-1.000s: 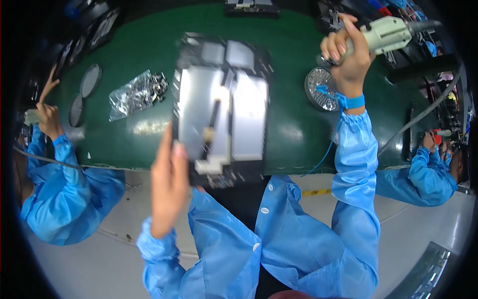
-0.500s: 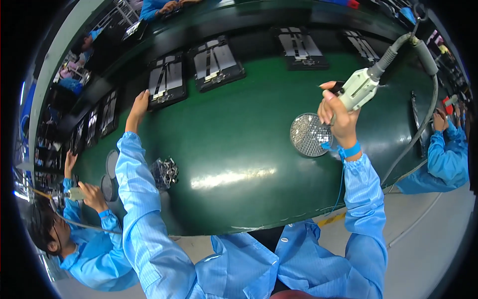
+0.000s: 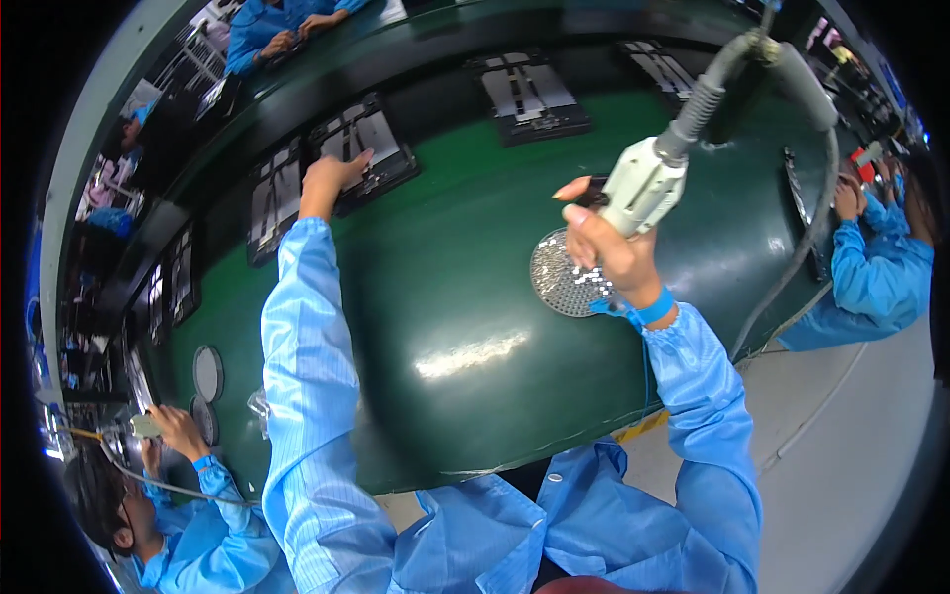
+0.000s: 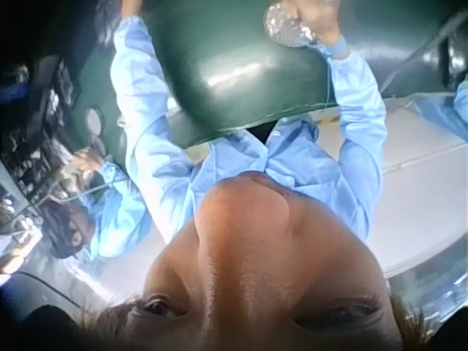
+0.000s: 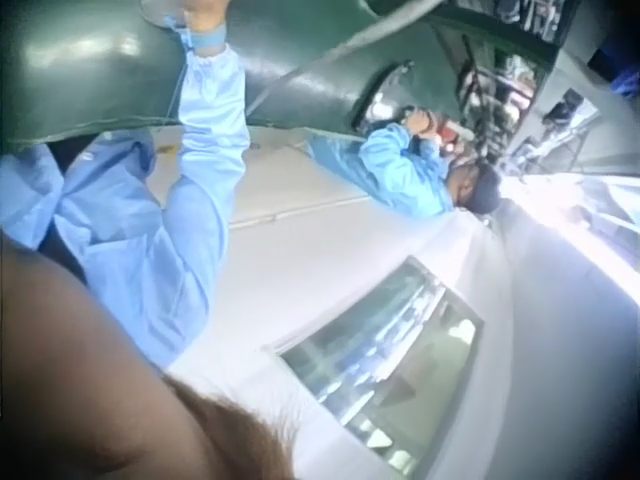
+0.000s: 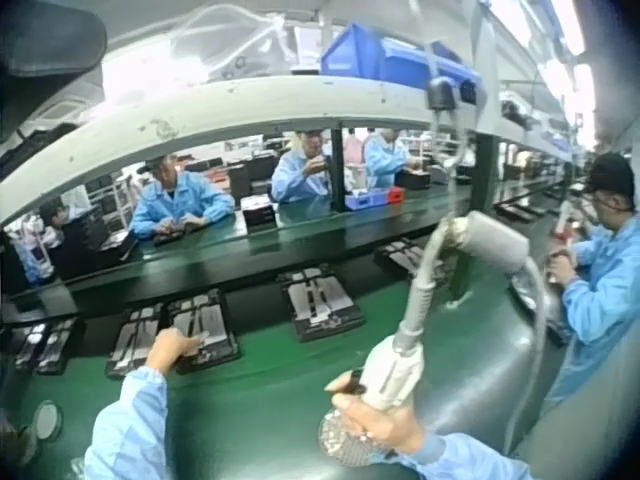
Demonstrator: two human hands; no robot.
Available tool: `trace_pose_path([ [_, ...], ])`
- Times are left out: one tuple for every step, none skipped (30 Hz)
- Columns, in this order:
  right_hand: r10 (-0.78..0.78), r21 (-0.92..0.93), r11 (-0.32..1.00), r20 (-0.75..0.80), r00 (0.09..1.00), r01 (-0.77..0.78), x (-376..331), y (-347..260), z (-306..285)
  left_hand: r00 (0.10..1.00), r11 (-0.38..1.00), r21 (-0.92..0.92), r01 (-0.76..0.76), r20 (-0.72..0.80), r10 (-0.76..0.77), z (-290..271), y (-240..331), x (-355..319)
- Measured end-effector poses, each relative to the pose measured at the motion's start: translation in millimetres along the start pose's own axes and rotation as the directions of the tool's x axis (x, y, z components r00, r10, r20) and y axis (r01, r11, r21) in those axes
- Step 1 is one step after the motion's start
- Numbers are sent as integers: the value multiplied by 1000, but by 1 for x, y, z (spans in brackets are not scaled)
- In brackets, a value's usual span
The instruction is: The person assembles tablet devices by placing small metal brackets onto tablet frames, driving screws with an electric screwdriver, and placing the assembled devices onto a conveyor line.
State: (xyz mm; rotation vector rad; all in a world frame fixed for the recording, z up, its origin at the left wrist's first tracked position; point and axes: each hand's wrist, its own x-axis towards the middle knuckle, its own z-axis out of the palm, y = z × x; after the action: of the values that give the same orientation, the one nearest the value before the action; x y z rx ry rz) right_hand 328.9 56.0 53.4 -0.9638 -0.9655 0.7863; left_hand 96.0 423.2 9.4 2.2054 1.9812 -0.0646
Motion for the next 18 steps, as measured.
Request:
trace_pose_path([
  [2,-10,1000,18,1000,-2,-2,-4,2,999,997,-65,29,37,-27,-1,-4,5],
  [-4,-20,1000,26,1000,5,-3,-5,3,993,968,-249,32,116,-3,-3,-12,7],
  [-12,-31,999,1,1000,12,-5,-6,-1,988,910,-407,82,153,-21,0,5,1],
  [-7,-17,1000,3,1000,7,-3,-2,-1,978,826,-539,168,196,-71,4,5,-3],
  [2,-22,1000,-8,1000,-2,-3,3,-1,973,810,-556,186,220,-72,8,4,-4],
  [-55,2,998,-30,998,55,-4,3,1,970,792,-580,193,234,-65,9,-4,2],
  [-55,-1,998,-21,998,55,-5,2,0,965,765,-610,205,255,-55,13,-10,7],
  [-52,0,999,-4,999,52,-5,2,1,960,783,-575,237,260,-100,13,-15,11],
  [-44,-12,999,8,999,44,-5,-1,-1,962,770,-603,210,268,-51,12,-11,13],
  [-50,-21,999,-8,999,50,-7,-2,-5,961,755,-630,185,278,-4,13,-7,14],
  [-3,4,1000,-8,1000,3,-9,-3,-9,960,759,-628,172,280,14,15,0,17],
  [44,36,998,13,999,-44,-9,-3,-9,966,610,-777,155,247,70,14,-5,19],
  [17,27,999,9,1000,-18,-9,-5,-7,972,434,-890,136,205,116,13,-8,17],
  [20,29,999,14,1000,-20,-10,-4,-5,972,433,-891,139,205,110,16,-10,25],
  [-20,26,1000,62,998,18,-11,-3,6,999,537,-843,19,-2,-39,21,-44,37],
  [-61,-10,998,54,997,61,-9,0,4,975,649,-756,-88,-199,-99,21,-30,33],
  [-47,-13,999,55,997,47,-9,1,3,967,668,-732,-135,-245,-73,25,-19,25],
  [-26,-16,1000,24,999,27,-8,0,0,969,670,-723,-169,-247,-22,17,-4,11],
])
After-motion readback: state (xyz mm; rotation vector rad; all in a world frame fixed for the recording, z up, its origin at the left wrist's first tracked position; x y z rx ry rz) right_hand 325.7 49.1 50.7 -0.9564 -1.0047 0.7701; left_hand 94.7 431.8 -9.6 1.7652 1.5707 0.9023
